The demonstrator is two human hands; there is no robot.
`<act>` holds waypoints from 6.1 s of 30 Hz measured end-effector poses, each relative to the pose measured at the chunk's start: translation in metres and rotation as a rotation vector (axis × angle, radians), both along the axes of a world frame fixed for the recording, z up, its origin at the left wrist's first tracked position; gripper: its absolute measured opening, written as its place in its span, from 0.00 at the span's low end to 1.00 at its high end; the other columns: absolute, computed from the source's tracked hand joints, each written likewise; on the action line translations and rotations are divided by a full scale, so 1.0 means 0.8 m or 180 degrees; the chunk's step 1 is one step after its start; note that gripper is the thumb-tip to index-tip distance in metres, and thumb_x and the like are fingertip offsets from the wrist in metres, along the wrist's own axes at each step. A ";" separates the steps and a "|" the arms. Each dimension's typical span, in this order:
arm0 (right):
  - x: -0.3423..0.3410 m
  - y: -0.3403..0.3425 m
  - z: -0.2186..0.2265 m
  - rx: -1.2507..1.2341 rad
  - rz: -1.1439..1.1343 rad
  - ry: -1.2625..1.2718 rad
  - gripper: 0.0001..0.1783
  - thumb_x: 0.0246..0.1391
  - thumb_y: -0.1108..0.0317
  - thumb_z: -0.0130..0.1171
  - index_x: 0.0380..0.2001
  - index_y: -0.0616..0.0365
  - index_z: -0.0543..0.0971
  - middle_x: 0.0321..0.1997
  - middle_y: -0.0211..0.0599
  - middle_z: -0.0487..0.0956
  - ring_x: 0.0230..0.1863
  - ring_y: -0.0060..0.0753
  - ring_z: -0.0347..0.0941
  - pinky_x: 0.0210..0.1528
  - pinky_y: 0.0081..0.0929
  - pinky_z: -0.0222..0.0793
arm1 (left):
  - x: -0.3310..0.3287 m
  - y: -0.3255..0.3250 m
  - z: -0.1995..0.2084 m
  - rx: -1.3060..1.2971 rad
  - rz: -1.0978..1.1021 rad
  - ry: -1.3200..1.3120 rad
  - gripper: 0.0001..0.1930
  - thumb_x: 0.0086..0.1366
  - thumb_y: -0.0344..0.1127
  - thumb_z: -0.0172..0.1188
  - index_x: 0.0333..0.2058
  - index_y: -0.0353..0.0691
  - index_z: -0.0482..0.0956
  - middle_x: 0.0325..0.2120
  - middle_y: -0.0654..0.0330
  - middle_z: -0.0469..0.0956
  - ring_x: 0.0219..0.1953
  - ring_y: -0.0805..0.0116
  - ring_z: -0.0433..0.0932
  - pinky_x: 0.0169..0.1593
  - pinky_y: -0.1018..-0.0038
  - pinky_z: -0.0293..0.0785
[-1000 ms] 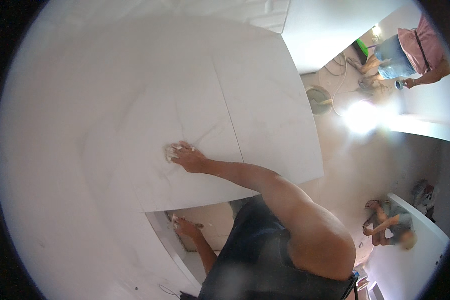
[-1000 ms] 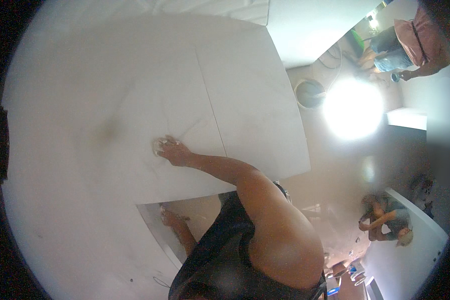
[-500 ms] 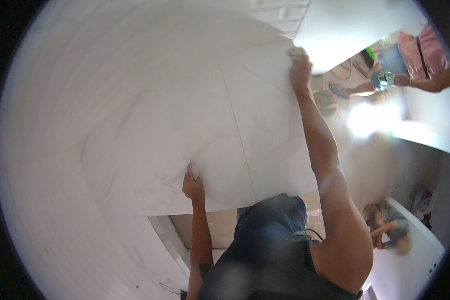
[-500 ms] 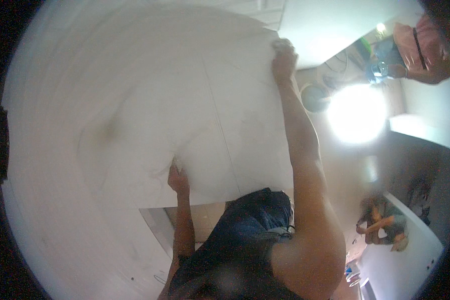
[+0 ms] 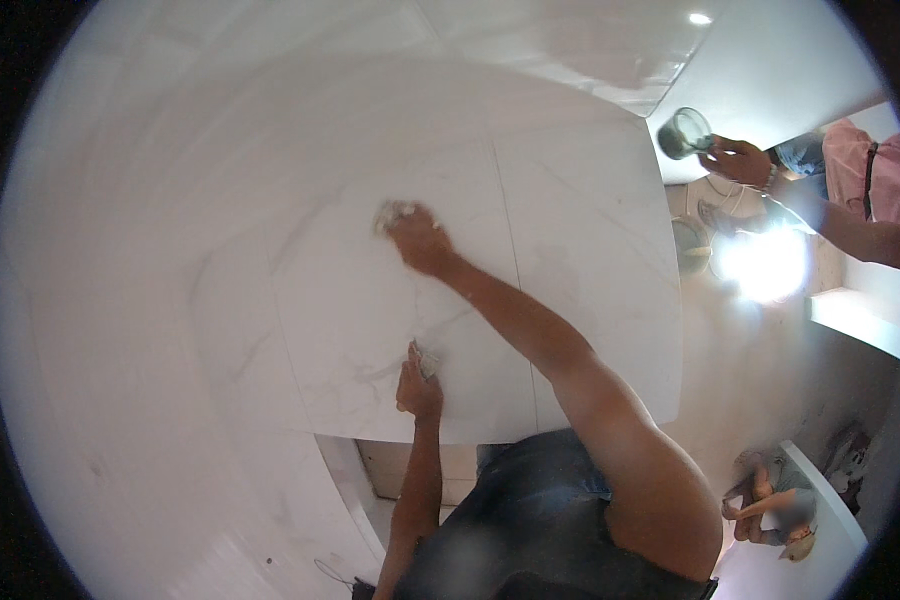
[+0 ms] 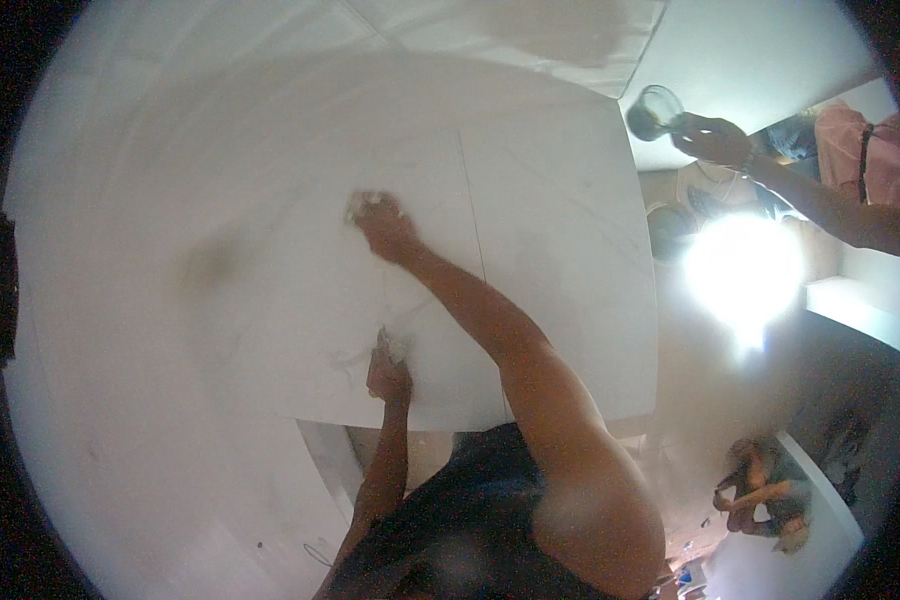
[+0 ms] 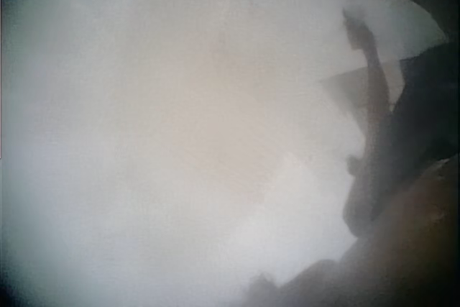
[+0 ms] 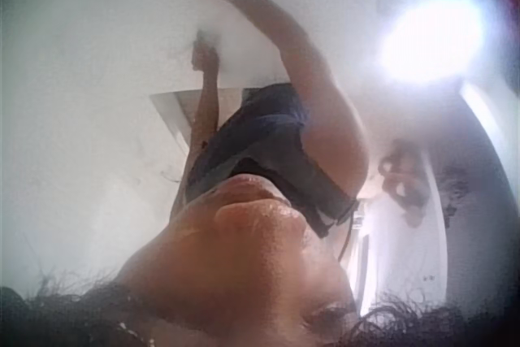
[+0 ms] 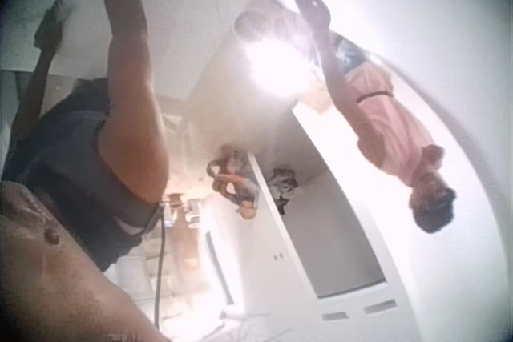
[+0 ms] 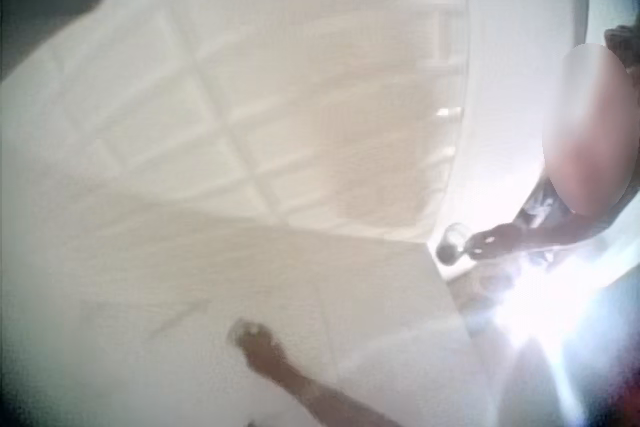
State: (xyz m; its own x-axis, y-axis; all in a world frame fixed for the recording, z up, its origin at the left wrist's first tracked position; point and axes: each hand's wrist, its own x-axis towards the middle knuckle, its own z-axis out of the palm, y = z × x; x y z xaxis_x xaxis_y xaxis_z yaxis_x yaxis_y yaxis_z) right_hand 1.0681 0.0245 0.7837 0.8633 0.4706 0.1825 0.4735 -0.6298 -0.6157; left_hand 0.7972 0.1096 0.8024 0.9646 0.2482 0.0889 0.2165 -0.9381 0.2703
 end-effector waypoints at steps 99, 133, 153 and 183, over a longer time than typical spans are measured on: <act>-0.458 0.102 0.306 0.1157 0.0824 0.2113 0.41 0.60 0.56 0.54 0.68 0.58 0.47 0.56 0.62 0.71 0.55 0.61 0.70 0.59 0.47 0.64 | -0.179 0.192 0.221 -0.6728 0.1282 -0.1035 0.06 0.71 0.39 0.51 0.38 0.46 0.68 0.23 0.68 0.62 0.27 0.72 0.65 0.35 0.73 0.68; -0.163 -0.379 0.105 -0.1477 -0.2540 0.1385 0.20 0.59 0.68 0.45 0.55 0.51 0.71 0.32 0.50 0.77 0.36 0.57 0.77 0.39 0.53 0.72 | 0.090 -0.222 0.016 -0.0915 -0.2317 -0.0154 0.11 0.63 0.32 0.52 0.37 0.33 0.63 0.56 0.35 0.59 0.62 0.36 0.56 0.64 0.43 0.52; -0.119 -0.400 0.121 -0.1519 -0.2486 0.1604 0.22 0.56 0.71 0.45 0.55 0.51 0.72 0.32 0.54 0.80 0.37 0.56 0.77 0.39 0.53 0.72 | 0.088 -0.202 0.011 -0.0873 -0.2272 0.0130 0.07 0.62 0.30 0.53 0.33 0.32 0.67 0.59 0.40 0.60 0.64 0.39 0.56 0.65 0.44 0.52; -0.188 -0.331 0.138 -0.1666 -0.2461 0.1918 0.26 0.58 0.71 0.43 0.61 0.49 0.66 0.38 0.53 0.78 0.40 0.56 0.76 0.43 0.53 0.71 | 0.089 -0.208 0.019 -0.0856 -0.2223 0.0136 0.05 0.60 0.29 0.53 0.33 0.33 0.70 0.59 0.42 0.60 0.64 0.42 0.56 0.65 0.44 0.53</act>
State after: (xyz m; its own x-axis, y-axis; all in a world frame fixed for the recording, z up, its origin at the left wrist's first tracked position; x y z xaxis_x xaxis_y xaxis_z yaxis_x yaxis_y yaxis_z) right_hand 0.9174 -0.2403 0.8938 0.8380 -0.3365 -0.4296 -0.4462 -0.8757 -0.1846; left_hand 0.8687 -0.0566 0.8176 0.9070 -0.4153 0.0704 -0.3897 -0.7639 0.5144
